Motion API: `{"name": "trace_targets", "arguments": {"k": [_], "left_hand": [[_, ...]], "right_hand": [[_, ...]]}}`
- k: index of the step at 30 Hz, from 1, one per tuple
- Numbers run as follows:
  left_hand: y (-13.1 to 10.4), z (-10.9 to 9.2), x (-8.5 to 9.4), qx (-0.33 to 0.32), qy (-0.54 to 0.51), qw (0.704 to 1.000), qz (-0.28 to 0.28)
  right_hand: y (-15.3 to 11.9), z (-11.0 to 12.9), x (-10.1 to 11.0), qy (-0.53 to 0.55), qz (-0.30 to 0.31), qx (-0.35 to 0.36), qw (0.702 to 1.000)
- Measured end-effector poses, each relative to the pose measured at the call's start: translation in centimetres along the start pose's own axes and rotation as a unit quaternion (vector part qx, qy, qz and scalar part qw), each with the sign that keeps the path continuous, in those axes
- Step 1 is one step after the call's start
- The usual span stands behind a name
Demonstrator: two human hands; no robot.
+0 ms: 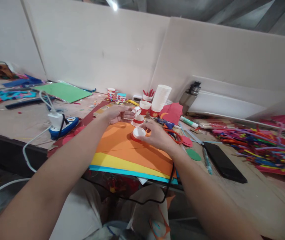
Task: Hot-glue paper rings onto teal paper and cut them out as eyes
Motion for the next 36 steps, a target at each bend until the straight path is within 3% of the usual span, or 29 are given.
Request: {"name": "trace_targets", "arguments": {"k": [11,17,22,29,32,36], "left_hand": [[-0.4,-0.1,-0.4,0.015,0.017,1.000,-0.011],[-0.1,0.0,-0.2,0.014,0.005,1.000,0.006],[-0.3,0.1,0.0,0.011,0.041,0.999,-0.012],[-0.5,0.8,0.6,0.034,0.172,0.983,-0.059],[-0.7,0.5,0.8,0.020,0.234,0.968,-0.084],[-1.2,0.4,0.6,0.044,0.316,0.943,-0.093]], "right_hand": [[0.2,-1.1,-1.3,-0.013,0.035,-0.038,0.999],[0.4,-1.2,-1.0,-0.005,0.008,-0.047,0.999],[0.4,-1.3,-1.4,0.008,0.019,-0.049,0.999],[0.8,-2.2,0.4,0.053,-0.076,-0.056,0.994],[0.5,-3.4,1.5,0.007,-0.114,-0.105,0.988],[0.0,-4.5,1.6,-0.149,-0.082,-0.162,0.972]]}}
Point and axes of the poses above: each hand's wrist, its own y-axis towards the middle knuckle, its own x-axis out of the back of the hand, z = x × y, the point moved 7 cm from there along y, towards the middle knuckle, and after that the axes turned 2 degrees about -y, right-handed, at the moved point
